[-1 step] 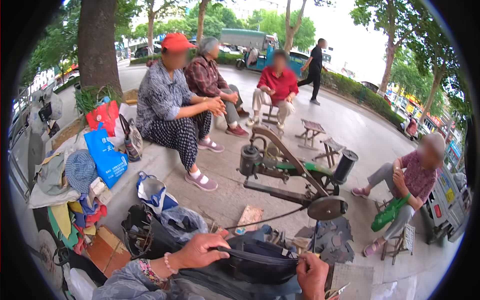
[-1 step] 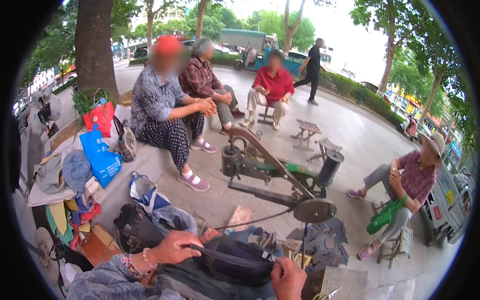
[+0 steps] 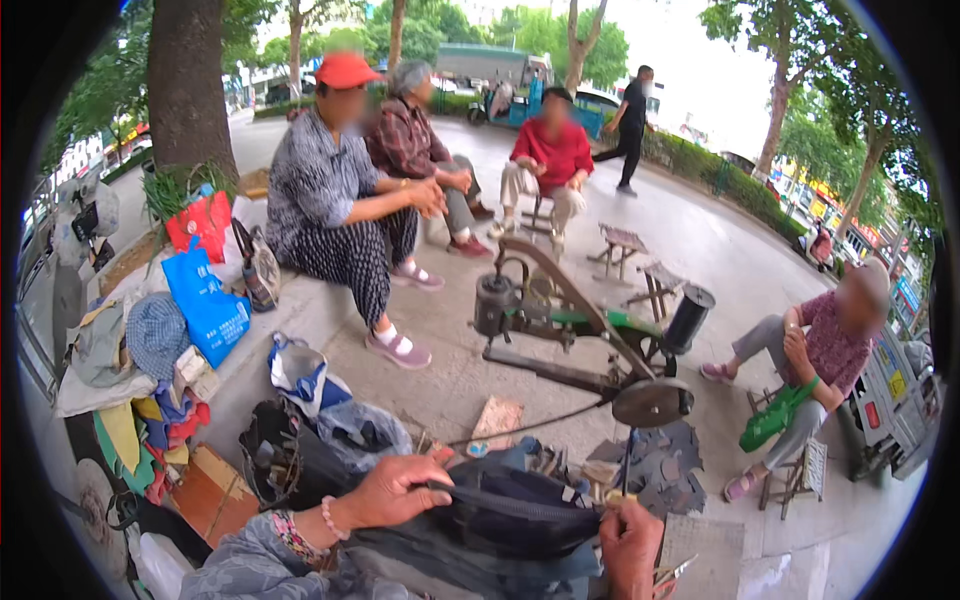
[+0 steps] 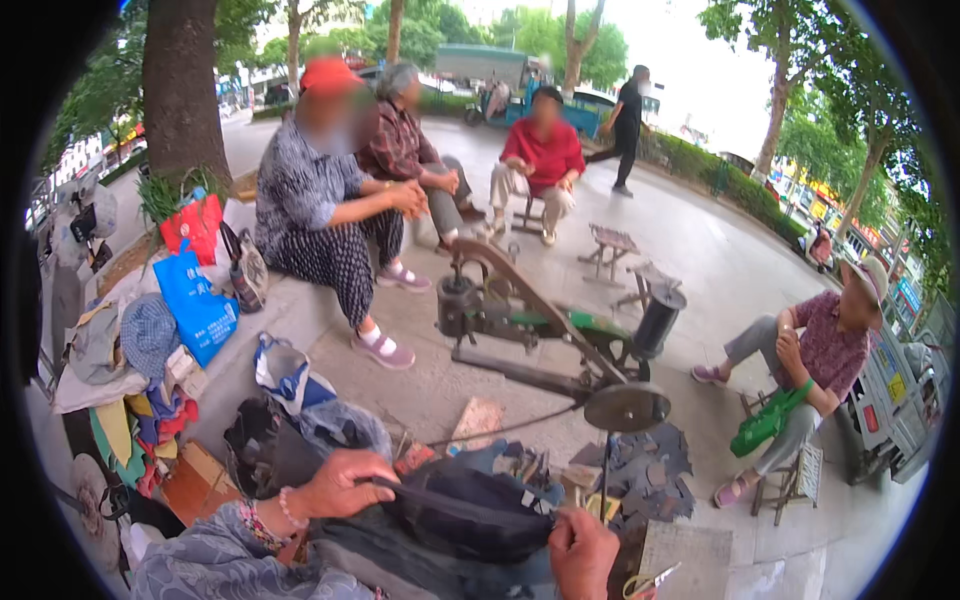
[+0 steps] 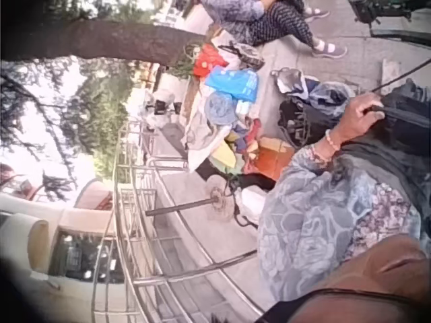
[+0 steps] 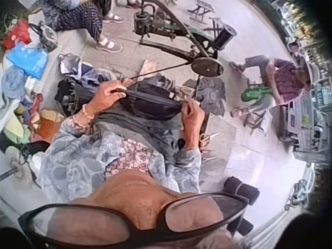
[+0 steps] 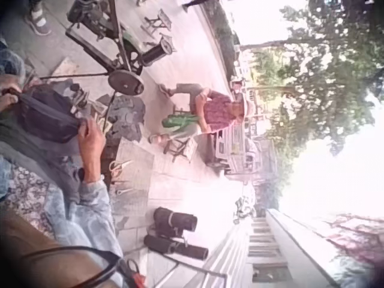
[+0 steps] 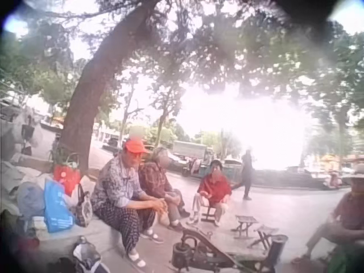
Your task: Searching through a bag to find materials for shoe manufacturing.
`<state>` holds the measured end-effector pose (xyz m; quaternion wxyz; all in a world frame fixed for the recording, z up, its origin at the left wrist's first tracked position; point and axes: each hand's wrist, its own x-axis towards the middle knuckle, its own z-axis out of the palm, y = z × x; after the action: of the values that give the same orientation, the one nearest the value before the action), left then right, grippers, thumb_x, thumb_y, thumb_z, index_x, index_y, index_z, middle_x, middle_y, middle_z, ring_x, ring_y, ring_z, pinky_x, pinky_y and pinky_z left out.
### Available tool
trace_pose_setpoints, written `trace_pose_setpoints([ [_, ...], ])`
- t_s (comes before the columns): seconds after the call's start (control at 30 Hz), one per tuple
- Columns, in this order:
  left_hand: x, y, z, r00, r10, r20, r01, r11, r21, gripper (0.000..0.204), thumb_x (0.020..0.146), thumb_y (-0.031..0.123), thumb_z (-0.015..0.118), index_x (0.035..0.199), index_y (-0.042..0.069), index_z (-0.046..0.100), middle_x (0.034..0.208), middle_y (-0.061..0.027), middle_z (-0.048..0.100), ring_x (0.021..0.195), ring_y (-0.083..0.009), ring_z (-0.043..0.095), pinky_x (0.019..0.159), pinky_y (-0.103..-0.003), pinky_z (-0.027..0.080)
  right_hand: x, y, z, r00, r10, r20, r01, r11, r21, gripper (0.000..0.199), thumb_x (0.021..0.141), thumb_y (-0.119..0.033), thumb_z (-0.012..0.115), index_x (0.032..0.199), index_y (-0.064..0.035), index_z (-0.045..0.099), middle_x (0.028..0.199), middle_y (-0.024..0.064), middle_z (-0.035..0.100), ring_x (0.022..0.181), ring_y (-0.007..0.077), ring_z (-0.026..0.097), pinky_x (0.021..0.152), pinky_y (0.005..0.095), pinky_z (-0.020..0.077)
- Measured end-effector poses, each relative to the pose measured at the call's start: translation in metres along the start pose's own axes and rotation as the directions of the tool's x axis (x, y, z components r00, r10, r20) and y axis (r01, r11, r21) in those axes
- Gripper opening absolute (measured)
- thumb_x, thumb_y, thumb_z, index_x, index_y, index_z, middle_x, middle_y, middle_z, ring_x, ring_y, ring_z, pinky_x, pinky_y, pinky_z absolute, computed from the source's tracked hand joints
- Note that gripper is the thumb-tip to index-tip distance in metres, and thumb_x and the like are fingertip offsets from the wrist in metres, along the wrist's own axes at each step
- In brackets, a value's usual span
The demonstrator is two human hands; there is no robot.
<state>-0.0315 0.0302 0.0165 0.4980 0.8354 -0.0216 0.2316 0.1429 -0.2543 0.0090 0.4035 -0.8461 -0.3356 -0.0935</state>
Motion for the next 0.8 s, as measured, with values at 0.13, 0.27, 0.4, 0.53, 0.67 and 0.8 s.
trace_pose_setpoints([
  [0.13, -0.011, -0.014, 0.002, 0.988, -0.017, -0.151, 0.040, 0.988, 0.149, 0.012, 0.080, 0.008, 0.071, 0.089, 0.003, 0.065, 0.080, -0.0096, 0.063, 0.074, -0.0238, 0.062, 0.067, -0.033, 0.046, -0.009, 0.026, -0.010, 0.966, 0.239, -0.094, -0.234, 0.970, 0.061, 0.010, 0.080, 0.000, 0.062, 0.090, -0.0006, 0.065, 0.073, 0.0093, 0.063, 0.060, 0.0144, 0.056, 0.056, 0.0289, 0.0443],
  [0.27, 0.004, 0.003, 0.029, 0.864, 0.352, -0.360, -0.100, 0.820, 0.564, 0.034, 0.073, 0.007, 0.076, 0.104, 0.004, 0.063, 0.095, -0.0129, 0.062, 0.082, -0.0287, 0.061, 0.072, -0.035, 0.049, -0.030, 0.045, -0.025, 0.948, 0.218, -0.230, -0.208, 0.976, 0.070, 0.013, 0.087, 0.003, 0.061, 0.099, 0.0017, 0.066, 0.088, 0.0072, 0.065, 0.070, 0.0123, 0.056, 0.061, 0.0258, 0.0456],
  [0.4, 0.002, 0.023, 0.065, 0.844, 0.506, -0.181, -0.375, 0.796, 0.475, 0.028, 0.082, 0.020, 0.069, 0.106, 0.007, 0.064, 0.112, -0.0102, 0.062, 0.103, -0.0261, 0.060, 0.082, -0.040, 0.049, -0.031, 0.033, -0.030, 0.969, 0.155, -0.193, -0.119, 0.976, 0.184, 0.020, 0.090, -0.006, 0.063, 0.110, 0.0015, 0.063, 0.089, 0.0049, 0.061, 0.064, 0.0071, 0.048, 0.054, 0.0209, 0.0395],
  [0.53, -0.008, 0.011, 0.094, 0.888, 0.460, -0.007, -0.380, 0.742, 0.553, 0.033, 0.085, 0.020, 0.060, 0.114, 0.005, 0.060, 0.117, -0.0118, 0.058, 0.109, -0.0237, 0.056, 0.091, -0.041, 0.044, -0.030, -0.025, -0.026, 0.987, 0.037, -0.154, -0.026, 0.997, 0.071, 0.017, 0.090, -0.007, 0.062, 0.104, 0.0016, 0.065, 0.092, 0.0121, 0.065, 0.064, 0.0184, 0.056, 0.057, 0.0279, 0.0449],
  [0.67, -0.012, 0.001, 0.087, 0.943, 0.303, 0.138, -0.322, 0.727, 0.606, 0.036, 0.085, 0.017, 0.057, 0.119, 0.006, 0.057, 0.095, -0.0065, 0.061, 0.090, -0.0207, 0.060, 0.073, -0.038, 0.048, -0.032, -0.015, -0.017, 0.995, -0.035, -0.096, 0.043, 0.996, 0.084, 0.016, 0.092, -0.007, 0.061, 0.105, 0.0025, 0.065, 0.096, 0.0125, 0.065, 0.068, 0.0183, 0.056, 0.059, 0.0289, 0.0448],
  [0.8, -0.008, -0.008, 0.075, 0.954, 0.008, 0.299, -0.136, 0.901, 0.411, 0.033, 0.081, 0.021, 0.064, 0.108, 0.004, 0.058, 0.076, -0.0052, 0.060, 0.071, -0.0280, 0.063, 0.054, -0.043, 0.044, -0.026, -0.014, 0.001, 0.988, -0.097, -0.123, 0.141, 0.893, 0.427, 0.043, 0.086, -0.022, 0.070, 0.119, 0.0023, 0.057, 0.112, 0.0100, 0.059, 0.088, 0.0135, 0.054, 0.071, 0.0272, 0.0447],
])
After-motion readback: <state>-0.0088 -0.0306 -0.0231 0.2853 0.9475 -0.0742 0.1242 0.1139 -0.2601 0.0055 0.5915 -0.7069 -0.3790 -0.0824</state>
